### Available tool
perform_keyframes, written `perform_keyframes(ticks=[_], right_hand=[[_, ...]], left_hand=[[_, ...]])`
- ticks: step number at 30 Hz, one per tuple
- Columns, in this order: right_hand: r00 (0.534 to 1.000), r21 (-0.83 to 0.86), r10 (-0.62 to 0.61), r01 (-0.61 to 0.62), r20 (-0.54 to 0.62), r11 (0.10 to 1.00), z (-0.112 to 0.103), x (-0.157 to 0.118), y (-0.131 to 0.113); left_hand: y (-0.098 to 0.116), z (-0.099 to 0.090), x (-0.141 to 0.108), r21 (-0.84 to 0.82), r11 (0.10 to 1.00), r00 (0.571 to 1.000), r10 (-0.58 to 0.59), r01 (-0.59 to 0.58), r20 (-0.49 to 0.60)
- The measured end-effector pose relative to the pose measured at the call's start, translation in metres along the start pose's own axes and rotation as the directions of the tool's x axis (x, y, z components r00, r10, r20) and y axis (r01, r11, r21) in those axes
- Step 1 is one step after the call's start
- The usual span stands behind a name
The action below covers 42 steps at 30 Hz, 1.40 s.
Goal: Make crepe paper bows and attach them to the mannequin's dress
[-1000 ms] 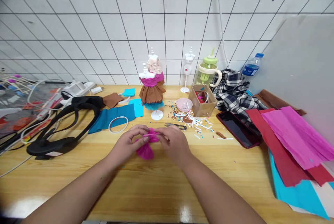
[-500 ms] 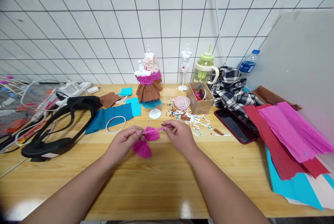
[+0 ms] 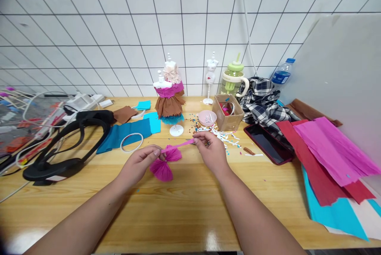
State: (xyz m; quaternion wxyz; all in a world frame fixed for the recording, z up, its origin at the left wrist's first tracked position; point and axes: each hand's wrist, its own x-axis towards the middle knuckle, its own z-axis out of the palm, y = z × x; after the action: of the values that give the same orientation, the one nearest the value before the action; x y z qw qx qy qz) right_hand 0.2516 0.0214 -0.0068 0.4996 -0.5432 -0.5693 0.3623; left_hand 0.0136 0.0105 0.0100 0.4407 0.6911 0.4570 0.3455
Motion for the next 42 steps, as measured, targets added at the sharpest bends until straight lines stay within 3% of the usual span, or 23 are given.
perform_keyframes(ticks=[3, 5, 7, 9, 13, 17, 25, 28, 30, 34, 42], right_hand=[[0.997, -0.111, -0.063, 0.066, 0.037, 0.992, -0.003, -0.001, -0.002], [0.981, -0.245, -0.189, 0.196, 0.049, 0.950, -0.002, -0.005, -0.005], [0.933, -0.298, -0.338, 0.361, 0.127, 0.884, 0.003, -0.012, -0.010], [0.868, -0.186, -0.403, 0.464, 0.290, 0.866, 0.012, -0.021, -0.015], [0.863, -0.080, -0.220, 0.286, 0.454, 0.955, 0.029, -0.031, -0.017], [0.857, -0.088, -0.070, 0.133, 0.511, 0.987, 0.031, -0.026, -0.013], [0.891, -0.194, -0.029, 0.130, 0.453, 0.972, 0.022, -0.020, -0.011], [0.885, -0.093, -0.081, 0.138, 0.458, 0.986, 0.024, -0.024, -0.013], [0.874, 0.004, -0.090, 0.100, 0.478, 0.995, 0.027, -0.027, -0.014], [0.859, 0.028, 0.036, -0.059, 0.511, 0.998, 0.032, -0.027, -0.009], [0.864, 0.034, 0.088, -0.120, 0.496, 0.992, 0.027, -0.022, -0.002]], left_hand=[[0.000, 0.000, -0.001, 0.009, 1.000, 0.998, -0.030, 0.029, 0.052], [0.001, 0.002, -0.003, 0.005, 0.999, 0.994, -0.033, 0.032, 0.104], [0.001, 0.005, -0.004, 0.032, 0.999, 0.989, -0.004, -0.001, 0.147], [0.001, 0.007, -0.004, 0.093, 0.995, 0.983, 0.025, -0.042, 0.183], [0.000, 0.011, -0.004, 0.133, 0.988, 0.972, 0.046, -0.078, 0.229], [-0.003, 0.011, -0.004, 0.176, 0.982, 0.966, 0.017, -0.065, 0.259], [0.000, 0.008, -0.003, 0.325, 0.936, 0.974, 0.064, -0.134, 0.216], [0.000, 0.008, -0.004, 0.289, 0.948, 0.969, 0.062, -0.132, 0.240], [0.000, 0.009, -0.004, 0.251, 0.959, 0.963, 0.061, -0.130, 0.262], [-0.001, 0.011, -0.004, 0.195, 0.975, 0.957, 0.050, -0.109, 0.285], [-0.003, 0.005, -0.001, 0.219, 0.975, 0.995, -0.003, -0.020, 0.101]])
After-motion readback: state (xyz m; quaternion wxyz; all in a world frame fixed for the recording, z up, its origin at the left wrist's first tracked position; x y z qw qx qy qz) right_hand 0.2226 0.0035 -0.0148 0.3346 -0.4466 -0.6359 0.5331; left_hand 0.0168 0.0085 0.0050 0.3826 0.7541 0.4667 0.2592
